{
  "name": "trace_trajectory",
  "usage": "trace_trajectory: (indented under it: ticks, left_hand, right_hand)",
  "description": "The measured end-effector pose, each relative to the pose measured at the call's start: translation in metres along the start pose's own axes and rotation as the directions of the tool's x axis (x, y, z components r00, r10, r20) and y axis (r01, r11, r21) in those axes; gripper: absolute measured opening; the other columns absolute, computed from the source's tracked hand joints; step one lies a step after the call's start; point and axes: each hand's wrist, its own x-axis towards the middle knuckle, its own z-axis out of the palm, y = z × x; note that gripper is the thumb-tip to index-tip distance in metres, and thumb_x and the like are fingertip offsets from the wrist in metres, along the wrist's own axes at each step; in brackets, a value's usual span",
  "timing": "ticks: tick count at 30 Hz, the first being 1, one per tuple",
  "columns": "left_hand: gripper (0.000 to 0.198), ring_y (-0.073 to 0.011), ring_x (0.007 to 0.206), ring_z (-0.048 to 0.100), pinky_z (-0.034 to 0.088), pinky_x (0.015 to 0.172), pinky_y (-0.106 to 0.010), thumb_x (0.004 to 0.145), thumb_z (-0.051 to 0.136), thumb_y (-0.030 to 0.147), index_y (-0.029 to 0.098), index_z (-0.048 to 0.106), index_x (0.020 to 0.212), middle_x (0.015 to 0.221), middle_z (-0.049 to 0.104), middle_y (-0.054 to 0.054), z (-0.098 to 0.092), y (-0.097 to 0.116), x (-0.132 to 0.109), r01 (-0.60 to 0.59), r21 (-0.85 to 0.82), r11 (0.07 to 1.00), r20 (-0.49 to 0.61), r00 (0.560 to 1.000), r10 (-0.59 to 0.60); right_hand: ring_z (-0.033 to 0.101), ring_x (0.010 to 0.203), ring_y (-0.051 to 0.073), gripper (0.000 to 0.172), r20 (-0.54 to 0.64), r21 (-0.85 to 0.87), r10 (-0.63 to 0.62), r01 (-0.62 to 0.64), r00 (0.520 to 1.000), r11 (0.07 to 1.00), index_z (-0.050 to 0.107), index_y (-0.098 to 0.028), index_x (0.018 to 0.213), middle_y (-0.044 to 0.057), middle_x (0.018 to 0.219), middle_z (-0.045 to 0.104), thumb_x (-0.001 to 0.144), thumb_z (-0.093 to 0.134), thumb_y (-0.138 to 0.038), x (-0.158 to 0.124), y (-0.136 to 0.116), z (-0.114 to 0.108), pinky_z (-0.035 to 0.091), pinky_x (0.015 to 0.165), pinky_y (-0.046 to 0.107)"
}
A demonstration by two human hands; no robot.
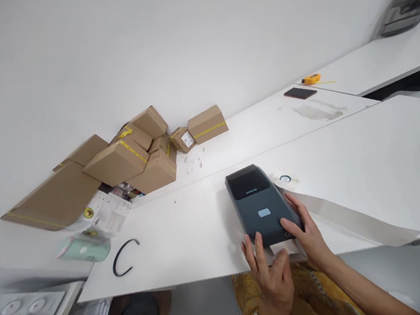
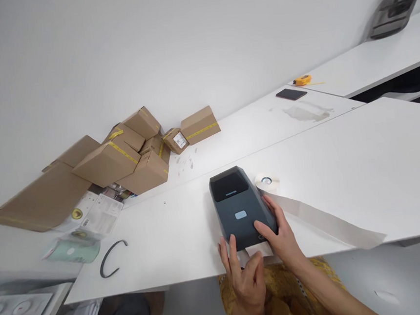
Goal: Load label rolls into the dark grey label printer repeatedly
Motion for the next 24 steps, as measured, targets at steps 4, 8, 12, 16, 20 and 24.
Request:
trace_trajectory:
  ticks: [4, 8, 12, 16, 20, 24]
  left_hand:
    - [0.035, -0.0388, 0.154, 0.023, 0.041, 0.113, -0.064, 0.078, 0.065, -0.003, 0.023, 0.073, 0.101, 0.157, 0.041, -0.012, -0.001, -0.005, 0.0, -0.023, -0.013, 1.0, 0.041, 0.999, 0.024]
    - [0.032, -0.0369, 0.15, 0.034, 0.045, 0.11, -0.06, 0.083, 0.062, 0.014, 0.021, 0.064, 0.114, 0.141, 0.057, -0.014, -0.011, -0.012, 0.008, -0.016, -0.155, 0.988, 0.054, 0.998, 0.025]
    - [0.034, -0.0301, 0.136, 0.05, 0.049, 0.106, -0.054, 0.096, 0.048, 0.028, 0.017, 0.052, 0.128, 0.128, 0.065, -0.016, -0.011, -0.023, 0.025, 0.037, -0.274, 0.961, -0.05, 0.997, -0.053]
    - [0.047, -0.0311, 0.142, 0.045, 0.041, 0.114, -0.056, 0.103, 0.03, 0.034, 0.011, 0.05, 0.139, 0.138, 0.059, -0.02, 0.002, -0.032, 0.035, 0.047, -0.235, 0.971, -0.011, 0.999, -0.052]
    - [0.045, -0.0308, 0.145, 0.043, 0.044, 0.112, -0.054, 0.104, 0.027, 0.03, 0.015, 0.056, 0.134, 0.138, 0.06, -0.016, 0.012, -0.034, 0.03, 0.082, -0.248, 0.965, -0.021, 0.996, -0.09]
    - [0.037, -0.0292, 0.143, 0.045, 0.048, 0.108, -0.053, 0.104, 0.03, 0.023, 0.019, 0.058, 0.126, 0.131, 0.064, -0.014, 0.021, -0.033, 0.024, 0.1, -0.264, 0.959, -0.091, 0.988, -0.128]
  right_hand:
    - [0.04, 0.146, 0.034, 0.082, -0.002, -0.003, 0.017, -0.017, 1.0, 1.0, 0.037, -0.031, 0.151, 0.012, 0.159, 0.044, 0.082, 0.068, -0.061, -0.002, -0.001, 0.0, 0.034, 0.12, 0.054]
    - [0.042, 0.145, 0.035, 0.083, -0.019, -0.007, 0.023, -0.023, 1.0, 1.0, 0.038, -0.03, 0.151, 0.013, 0.157, 0.045, 0.081, 0.068, -0.062, -0.003, 0.0, 0.001, 0.036, 0.118, 0.055]
    - [0.044, 0.143, 0.036, 0.083, -0.043, -0.019, 0.005, -0.006, 0.999, 1.0, 0.039, -0.029, 0.151, 0.012, 0.156, 0.047, 0.081, 0.068, -0.063, -0.003, 0.001, 0.003, 0.037, 0.117, 0.054]
    - [0.044, 0.143, 0.036, 0.081, -0.058, -0.067, -0.025, 0.021, 0.998, 0.998, 0.042, -0.028, 0.15, 0.011, 0.155, 0.048, 0.081, 0.067, -0.063, -0.004, 0.003, 0.001, 0.039, 0.116, 0.053]
    - [0.044, 0.142, 0.037, 0.08, -0.056, -0.079, -0.008, 0.004, 0.998, 0.997, 0.042, -0.028, 0.152, 0.011, 0.157, 0.047, 0.083, 0.066, -0.063, -0.006, 0.003, 0.0, 0.042, 0.114, 0.053]
    - [0.045, 0.142, 0.036, 0.08, -0.068, -0.07, -0.018, 0.014, 0.998, 0.997, 0.042, -0.028, 0.152, 0.01, 0.156, 0.048, 0.083, 0.066, -0.063, -0.008, 0.0, 0.003, 0.045, 0.111, 0.05]
